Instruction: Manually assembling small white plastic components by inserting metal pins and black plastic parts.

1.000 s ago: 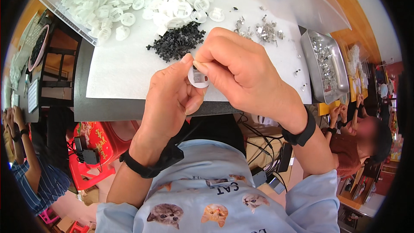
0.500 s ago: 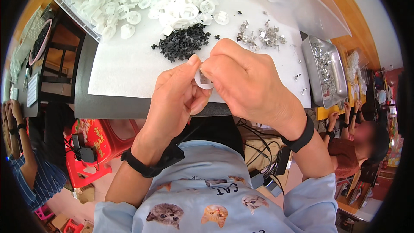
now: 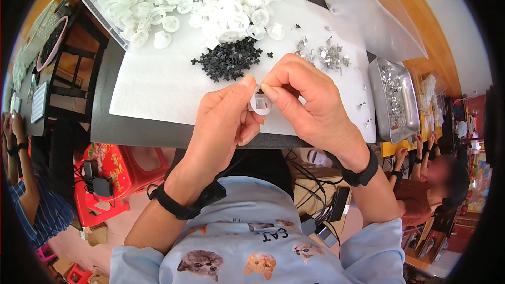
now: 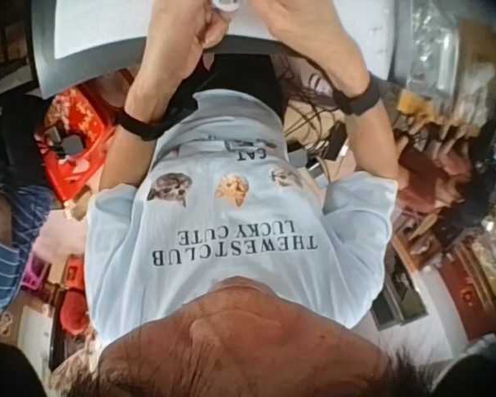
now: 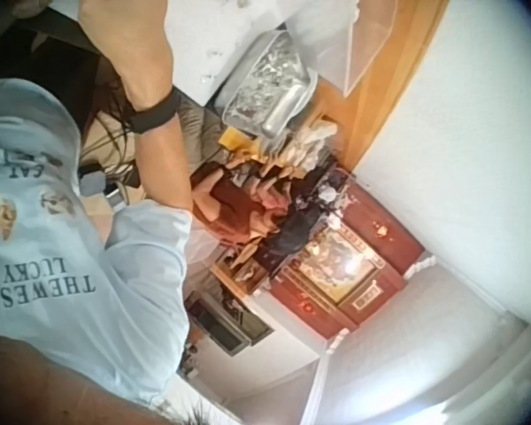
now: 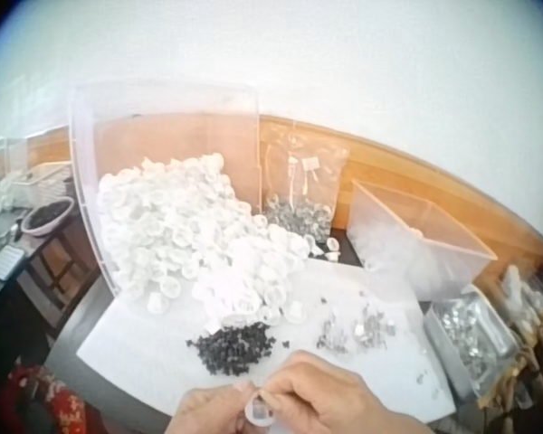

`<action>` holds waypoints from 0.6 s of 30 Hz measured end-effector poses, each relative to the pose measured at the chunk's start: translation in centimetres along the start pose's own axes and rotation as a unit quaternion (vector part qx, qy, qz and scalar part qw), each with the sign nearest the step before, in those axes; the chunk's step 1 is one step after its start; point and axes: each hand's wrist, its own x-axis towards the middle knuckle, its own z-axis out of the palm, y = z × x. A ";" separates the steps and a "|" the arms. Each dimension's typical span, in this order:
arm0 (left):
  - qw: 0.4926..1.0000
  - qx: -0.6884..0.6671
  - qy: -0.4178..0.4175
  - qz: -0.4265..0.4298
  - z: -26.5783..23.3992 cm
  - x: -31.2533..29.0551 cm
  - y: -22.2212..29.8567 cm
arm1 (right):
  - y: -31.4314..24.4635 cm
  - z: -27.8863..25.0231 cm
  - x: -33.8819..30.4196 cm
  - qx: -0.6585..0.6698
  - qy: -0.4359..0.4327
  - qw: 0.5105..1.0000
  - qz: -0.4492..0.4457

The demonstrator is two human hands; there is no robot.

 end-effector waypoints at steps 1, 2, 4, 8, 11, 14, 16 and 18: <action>1.000 0.004 -0.005 -0.001 -0.1 0.0 -0.1 | 0.0 0.0 0.0 -0.001 -0.001 1.000 -0.001; 1.000 0.003 -0.005 0.001 -0.1 0.0 -0.2 | 0.0 0.0 -0.1 0.009 0.000 1.000 0.009; 1.000 0.008 0.007 0.003 0.0 0.1 -0.4 | 0.0 0.0 -0.1 0.020 0.002 1.000 0.018; 1.000 0.006 0.004 0.009 0.1 0.1 -0.3 | -0.1 -0.1 -0.2 0.033 0.003 0.999 0.040; 1.000 0.002 -0.004 0.008 -0.1 0.2 -0.2 | -0.1 -0.1 -0.2 0.028 0.003 0.999 0.043; 1.000 -0.003 0.004 -0.013 0.1 0.1 0.3 | -0.1 0.1 0.0 0.003 0.006 1.000 0.017; 1.000 -0.016 0.009 -0.014 0.0 0.1 0.5 | 0.0 0.4 0.2 -0.015 0.010 1.000 -0.003; 0.999 -0.026 0.008 -0.021 -0.1 0.2 0.5 | 0.2 0.6 0.2 -0.064 0.027 0.996 -0.053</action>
